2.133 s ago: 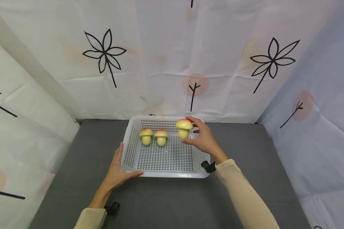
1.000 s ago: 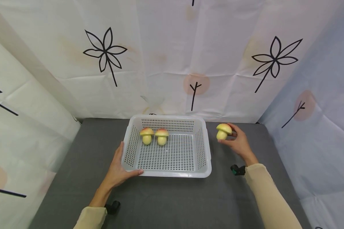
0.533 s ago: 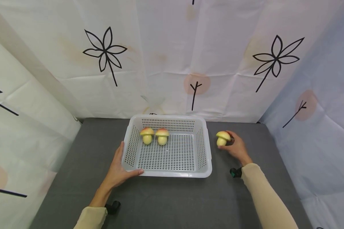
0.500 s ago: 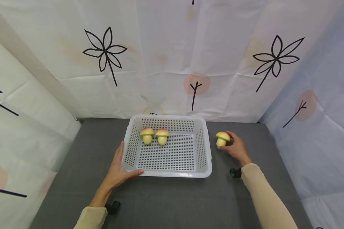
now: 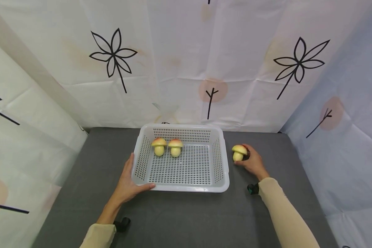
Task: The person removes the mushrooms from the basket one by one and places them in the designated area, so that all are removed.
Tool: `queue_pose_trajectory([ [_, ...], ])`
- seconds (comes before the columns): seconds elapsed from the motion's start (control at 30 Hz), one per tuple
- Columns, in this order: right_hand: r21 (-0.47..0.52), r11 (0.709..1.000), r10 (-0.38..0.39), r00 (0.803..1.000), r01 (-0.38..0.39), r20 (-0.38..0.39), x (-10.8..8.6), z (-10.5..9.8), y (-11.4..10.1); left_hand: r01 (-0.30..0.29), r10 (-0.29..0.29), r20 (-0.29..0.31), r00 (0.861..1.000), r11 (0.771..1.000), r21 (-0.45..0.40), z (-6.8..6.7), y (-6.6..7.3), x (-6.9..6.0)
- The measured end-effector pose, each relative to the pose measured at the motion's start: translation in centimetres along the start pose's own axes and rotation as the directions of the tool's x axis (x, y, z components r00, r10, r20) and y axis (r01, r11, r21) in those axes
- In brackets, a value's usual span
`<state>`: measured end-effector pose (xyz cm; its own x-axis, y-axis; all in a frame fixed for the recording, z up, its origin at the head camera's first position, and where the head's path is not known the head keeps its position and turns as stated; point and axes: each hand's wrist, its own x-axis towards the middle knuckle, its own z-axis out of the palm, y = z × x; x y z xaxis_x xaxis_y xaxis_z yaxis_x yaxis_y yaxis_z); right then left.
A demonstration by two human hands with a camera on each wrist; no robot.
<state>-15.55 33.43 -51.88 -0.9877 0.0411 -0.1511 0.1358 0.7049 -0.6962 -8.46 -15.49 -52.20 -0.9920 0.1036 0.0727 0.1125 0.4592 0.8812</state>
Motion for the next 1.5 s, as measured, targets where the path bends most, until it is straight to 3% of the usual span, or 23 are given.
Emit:
queue_pose_trajectory([
  [0.9,-0.026,0.999,0.037,0.997,-0.036,0.061,0.35,-0.24,-0.58,0.016,-0.015,0.004,1.000,0.999,-0.035,0.02,0.00,-0.12],
  [1.2,-0.029,0.999,-0.037,0.997,0.039,0.070,0.53,-0.17,-0.70,0.001,-0.001,0.001,1.000,0.999,-0.032,-0.03,-0.05,-0.14],
  [1.5,-0.051,0.998,-0.030,0.998,0.033,0.053,0.62,0.14,-0.66,0.003,-0.003,0.001,1.000,0.999,-0.043,-0.01,-0.02,-0.11],
])
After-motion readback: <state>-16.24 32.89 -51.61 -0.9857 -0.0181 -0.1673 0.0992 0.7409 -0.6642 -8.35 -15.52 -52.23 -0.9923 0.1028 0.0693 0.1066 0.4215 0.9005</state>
